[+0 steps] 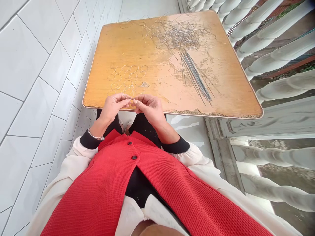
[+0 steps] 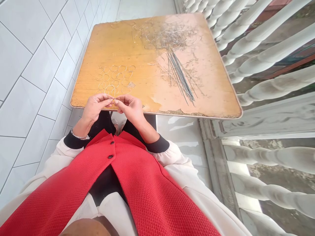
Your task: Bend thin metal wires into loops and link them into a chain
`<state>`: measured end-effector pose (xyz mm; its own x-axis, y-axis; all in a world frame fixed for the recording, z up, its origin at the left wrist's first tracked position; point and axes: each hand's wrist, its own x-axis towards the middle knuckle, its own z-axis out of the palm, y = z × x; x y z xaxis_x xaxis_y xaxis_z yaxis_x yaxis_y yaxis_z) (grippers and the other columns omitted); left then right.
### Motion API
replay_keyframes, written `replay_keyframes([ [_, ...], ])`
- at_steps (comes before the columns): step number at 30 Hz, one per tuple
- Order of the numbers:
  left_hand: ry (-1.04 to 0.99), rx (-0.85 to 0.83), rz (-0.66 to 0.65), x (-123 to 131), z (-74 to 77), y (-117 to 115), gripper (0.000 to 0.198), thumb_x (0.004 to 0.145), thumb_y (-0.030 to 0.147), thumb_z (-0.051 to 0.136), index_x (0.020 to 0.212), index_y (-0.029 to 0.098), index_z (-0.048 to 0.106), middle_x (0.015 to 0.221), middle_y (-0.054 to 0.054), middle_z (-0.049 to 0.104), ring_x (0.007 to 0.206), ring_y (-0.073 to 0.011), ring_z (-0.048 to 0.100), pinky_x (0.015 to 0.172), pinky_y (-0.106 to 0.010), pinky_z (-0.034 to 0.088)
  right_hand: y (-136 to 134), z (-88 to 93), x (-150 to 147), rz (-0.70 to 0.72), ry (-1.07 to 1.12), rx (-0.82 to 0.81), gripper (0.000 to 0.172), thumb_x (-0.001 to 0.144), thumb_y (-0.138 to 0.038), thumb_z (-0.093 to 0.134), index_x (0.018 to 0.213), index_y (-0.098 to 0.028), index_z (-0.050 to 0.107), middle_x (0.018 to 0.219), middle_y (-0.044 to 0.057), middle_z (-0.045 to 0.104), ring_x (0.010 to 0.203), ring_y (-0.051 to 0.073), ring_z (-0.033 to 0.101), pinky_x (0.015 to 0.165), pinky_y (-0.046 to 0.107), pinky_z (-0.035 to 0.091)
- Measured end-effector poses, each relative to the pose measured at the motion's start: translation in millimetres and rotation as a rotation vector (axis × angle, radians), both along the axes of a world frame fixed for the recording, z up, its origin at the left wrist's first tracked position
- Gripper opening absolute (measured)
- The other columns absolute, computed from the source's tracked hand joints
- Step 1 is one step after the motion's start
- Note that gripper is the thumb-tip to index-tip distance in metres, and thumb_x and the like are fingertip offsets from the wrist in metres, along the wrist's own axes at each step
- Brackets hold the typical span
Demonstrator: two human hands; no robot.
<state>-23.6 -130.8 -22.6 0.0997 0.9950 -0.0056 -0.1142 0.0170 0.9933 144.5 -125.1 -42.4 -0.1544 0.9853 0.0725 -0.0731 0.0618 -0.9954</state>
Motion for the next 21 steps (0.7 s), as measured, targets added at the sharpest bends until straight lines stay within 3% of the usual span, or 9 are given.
replay_keyframes([
  [4,0.06,-0.019,-0.076,-3.5,2.1,2.9,0.006,0.077,0.017,0.078,0.072,0.017,0.075,0.07,0.001,0.07,0.064,-0.0061,0.061,0.066,-0.02,0.052,16.9,12.4,9.0,0.028,-0.04,0.037,0.051,0.074,-0.069,0.079,0.084,-0.019,0.073,0.08,0.003,0.07,0.058,0.009,0.054,0.051,0.024,0.042],
  [9,0.144,-0.035,-0.163,1.0,1.7,2.4,0.016,0.078,0.021,0.079,0.065,0.016,0.072,0.062,0.0,0.067,0.057,-0.0064,0.057,0.06,-0.02,0.047,39.8,15.2,9.6,0.128,-0.191,0.131,0.029,0.076,-0.044,0.086,0.076,-0.017,0.075,0.071,0.002,0.066,0.064,0.012,0.055,0.057,0.026,0.042],
  [14,0.133,-0.029,-0.05,8.6,3.7,-1.5,0.023,0.081,0.01,0.073,0.059,0.016,0.067,0.055,0.003,0.062,0.052,-0.0044,0.05,0.055,-0.019,0.042,40.9,12.0,8.2,0.013,-0.199,0.212,0.022,0.078,-0.031,0.081,0.063,-0.019,0.069,0.061,-0.001,0.059,0.057,0.01,0.046,0.055,0.027,0.038],
  [21,0.076,-0.004,0.061,13.5,-5.1,-3.4,0.021,0.081,0.009,0.073,0.063,0.017,0.068,0.055,0.004,0.062,0.051,-0.0044,0.051,0.055,-0.019,0.044,39.1,23.7,18.5,0.139,-0.22,0.102,0.023,0.078,-0.021,0.08,0.058,-0.019,0.067,0.051,-0.003,0.053,0.05,0.01,0.042,0.051,0.028,0.033],
])
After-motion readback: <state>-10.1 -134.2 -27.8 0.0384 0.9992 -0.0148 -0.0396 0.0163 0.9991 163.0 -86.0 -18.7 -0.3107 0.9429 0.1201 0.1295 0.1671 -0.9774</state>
